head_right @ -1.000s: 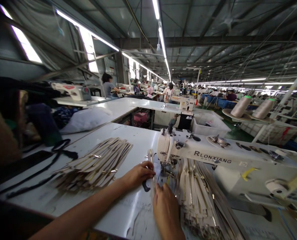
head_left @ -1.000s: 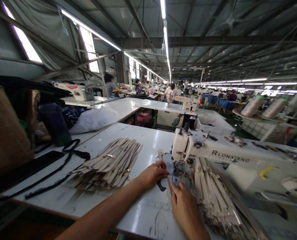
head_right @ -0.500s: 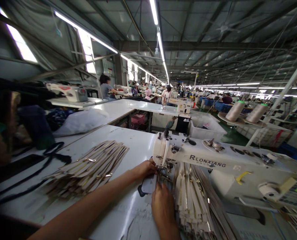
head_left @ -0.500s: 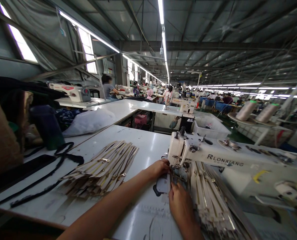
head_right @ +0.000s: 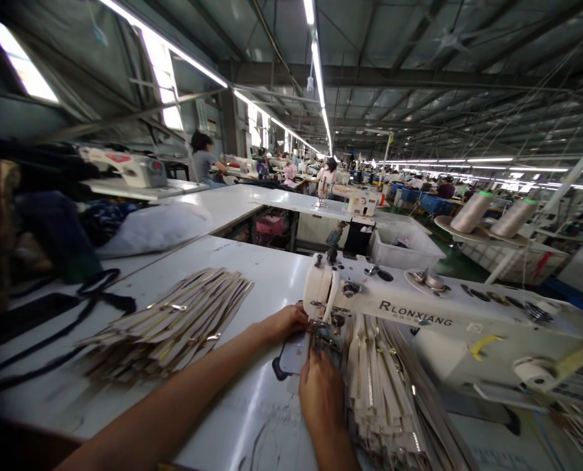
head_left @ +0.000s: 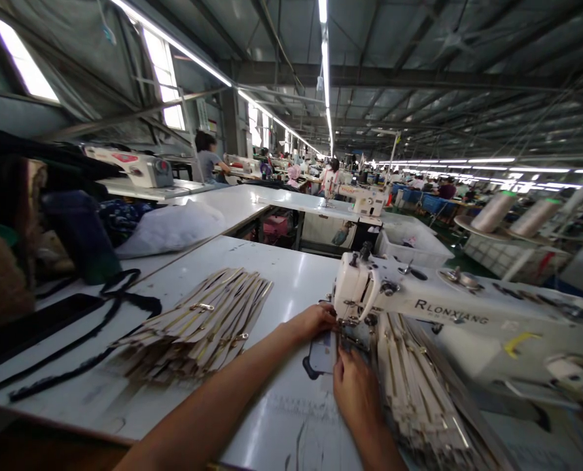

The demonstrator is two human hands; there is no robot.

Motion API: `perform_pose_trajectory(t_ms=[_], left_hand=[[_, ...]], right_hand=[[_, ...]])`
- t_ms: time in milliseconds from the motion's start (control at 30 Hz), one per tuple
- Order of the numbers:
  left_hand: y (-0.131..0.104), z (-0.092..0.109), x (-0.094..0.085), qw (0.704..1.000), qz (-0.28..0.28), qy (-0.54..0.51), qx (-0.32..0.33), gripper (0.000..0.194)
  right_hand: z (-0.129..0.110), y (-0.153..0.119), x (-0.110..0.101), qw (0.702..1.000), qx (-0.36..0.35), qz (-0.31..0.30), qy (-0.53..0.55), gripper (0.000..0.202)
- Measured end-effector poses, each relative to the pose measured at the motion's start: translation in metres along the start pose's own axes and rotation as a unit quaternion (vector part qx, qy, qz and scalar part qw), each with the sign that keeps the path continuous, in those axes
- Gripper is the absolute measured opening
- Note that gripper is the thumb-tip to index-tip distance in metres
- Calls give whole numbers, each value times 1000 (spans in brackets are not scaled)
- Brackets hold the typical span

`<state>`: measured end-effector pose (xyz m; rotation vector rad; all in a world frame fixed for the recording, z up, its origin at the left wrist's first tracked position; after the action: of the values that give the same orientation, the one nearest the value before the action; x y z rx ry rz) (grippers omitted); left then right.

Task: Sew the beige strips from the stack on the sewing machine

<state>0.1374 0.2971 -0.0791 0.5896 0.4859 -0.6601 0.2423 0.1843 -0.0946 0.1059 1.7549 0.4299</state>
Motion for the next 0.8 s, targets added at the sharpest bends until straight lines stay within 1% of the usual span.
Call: perform_pose_trajectory(t_ms=[233,567,800], left_hand=[[0,-5,1,999,-13,35,23,20],[0,-3,2,997,-17,67,41,29],[2,-5,3,995,-16,82,48,28]], right_hand=[[0,-1,-1,999,17,-27,8,36],[-1,-1,-2,1000,8,-21,-15,35],[-1,-1,-2,1000,9,-27,-14,36]])
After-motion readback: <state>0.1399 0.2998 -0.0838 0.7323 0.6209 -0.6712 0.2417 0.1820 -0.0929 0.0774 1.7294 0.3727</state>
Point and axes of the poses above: each hand's wrist, its own y-axis towards the middle knuckle, its own x-axis out of the palm, z = x × y, the point moved 6 cm from there along y, towards the middle knuckle, and after that the axes turned 3 degrees about -x, right-handed, at the moved point
